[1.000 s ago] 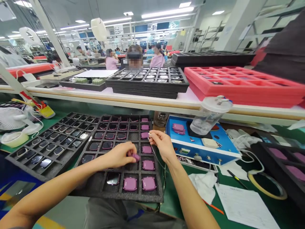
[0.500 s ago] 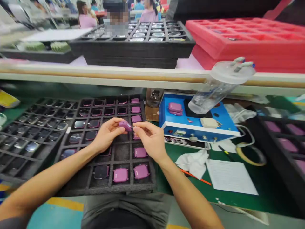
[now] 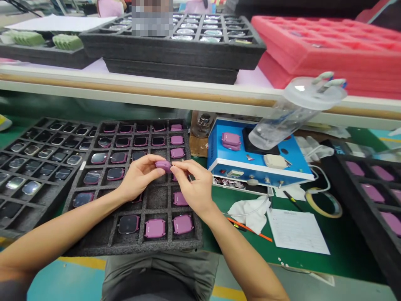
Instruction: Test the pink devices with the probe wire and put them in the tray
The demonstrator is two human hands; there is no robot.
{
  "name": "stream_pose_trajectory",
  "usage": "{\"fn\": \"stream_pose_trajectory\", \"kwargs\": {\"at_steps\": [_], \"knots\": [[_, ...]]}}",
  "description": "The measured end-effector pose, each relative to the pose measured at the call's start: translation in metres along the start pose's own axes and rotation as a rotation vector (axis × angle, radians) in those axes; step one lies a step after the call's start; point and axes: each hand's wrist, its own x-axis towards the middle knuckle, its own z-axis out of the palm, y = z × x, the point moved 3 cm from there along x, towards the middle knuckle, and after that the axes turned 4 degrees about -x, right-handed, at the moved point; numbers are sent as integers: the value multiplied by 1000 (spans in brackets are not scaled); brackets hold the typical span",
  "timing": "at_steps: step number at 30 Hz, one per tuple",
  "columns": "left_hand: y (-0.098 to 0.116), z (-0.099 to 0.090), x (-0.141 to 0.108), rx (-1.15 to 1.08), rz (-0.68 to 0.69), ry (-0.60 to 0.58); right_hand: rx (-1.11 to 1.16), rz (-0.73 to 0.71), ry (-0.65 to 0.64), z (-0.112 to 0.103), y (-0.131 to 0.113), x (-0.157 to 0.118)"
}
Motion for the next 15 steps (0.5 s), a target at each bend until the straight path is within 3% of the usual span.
{"fn": "stream_pose_trajectory", "kwargs": {"at_steps": [4, 9, 15], "knots": [[3, 2, -1, 34, 35, 18, 91, 147, -143, 2, 4, 2], [2, 8, -9, 101, 8, -49, 234, 382, -246, 6, 15, 4], [-5, 16, -25, 265, 43, -58, 318, 423, -349, 15, 13, 0]]}}
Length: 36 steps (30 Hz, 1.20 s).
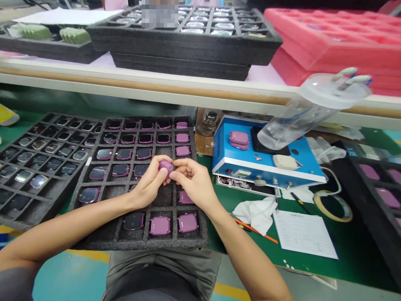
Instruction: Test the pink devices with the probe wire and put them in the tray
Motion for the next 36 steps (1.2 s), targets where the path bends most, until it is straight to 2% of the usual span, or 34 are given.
{"fn": "stream_pose_trajectory", "kwargs": {"at_steps": [3, 5, 9, 11, 14, 16, 19, 20, 22, 25, 28, 30, 33, 36], "knots": [[0, 3, -3, 54, 5, 17, 25, 21, -29, 3, 2, -1], [0, 2, -1, 13, -20, 15, 31, 46, -40, 7, 3, 1], [-2, 2, 8, -333, -187, -4, 30, 25, 51, 9, -6, 5], [0, 2, 12, -487, -249, 12, 22, -37, 137, 1, -17, -5], [4, -3, 13, -539, -235, 56, -31, -116, 325, -25, -24, -50], [6, -6, 13, -497, -203, 87, -50, -86, 462, -43, -13, -94], [5, -9, 12, -465, -194, 100, 41, 149, 651, -57, 29, -157], [5, -9, 12, -470, -199, 89, 96, 230, 692, -55, 43, -171], [4, -8, 12, -470, -200, 53, 217, 290, 697, -47, 63, -182], [6, -8, 15, -424, -173, 50, 371, 168, 573, -35, 61, -161], [12, -15, 20, -370, -142, 159, 507, -23, 477, -37, 31, -122], [17, -21, 23, -368, -176, 231, 538, -126, 429, -39, 9, -96], [22, -28, 25, -363, -271, 291, 435, -211, 369, -31, -12, -58], [21, -27, 21, -314, -290, 314, 232, -255, 339, -16, -17, -23]]}}
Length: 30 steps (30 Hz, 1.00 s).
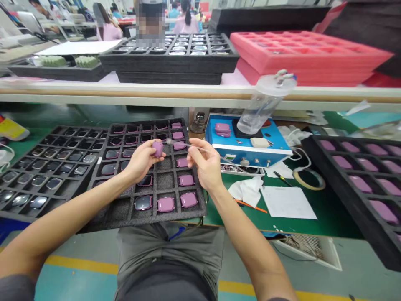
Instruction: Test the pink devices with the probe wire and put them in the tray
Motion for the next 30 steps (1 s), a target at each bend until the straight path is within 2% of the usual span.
{"fn": "stream_pose_trajectory", "kwargs": {"at_steps": [4, 7, 10, 21, 30], "knots": [[-15, 1, -3, -1, 87, -30, -177, -121, -21, 19, 14, 18], [-28, -2, -1, -6, 103, -37, -155, -181, 17, 18, 20, 14], [-36, -5, 3, -20, 74, -39, -137, -182, 56, 12, 23, 3], [-37, -2, -1, -95, 31, -52, -277, -250, -4, 9, 32, -1], [-36, 1, 0, -113, 61, -88, -221, -304, -35, 9, 35, 0]]}}
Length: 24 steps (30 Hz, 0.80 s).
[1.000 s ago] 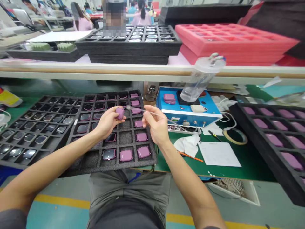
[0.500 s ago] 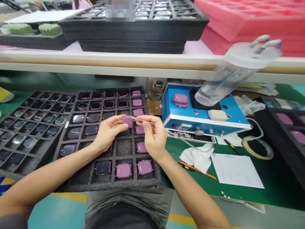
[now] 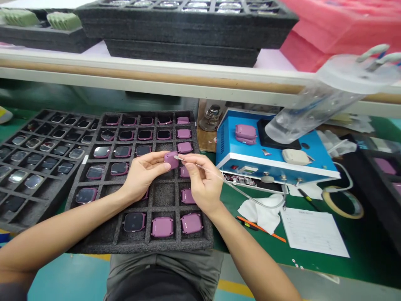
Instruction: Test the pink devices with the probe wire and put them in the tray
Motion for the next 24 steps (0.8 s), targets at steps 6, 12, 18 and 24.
{"fn": "stream_pose_trajectory", "kwargs": {"at_steps": [6, 12, 18, 24], "knots": [[0, 0, 0, 6, 2, -6, -4, 8, 1, 0, 0, 0], [0, 0, -1, 15, -1, -4, -10, 8, 5, 1, -1, 0], [-1, -1, -1, 36, -3, 2, -5, 4, 16, 1, -1, 0], [-1, -2, -1, 37, 1, -3, -12, -4, 18, 0, -1, 0]]}}
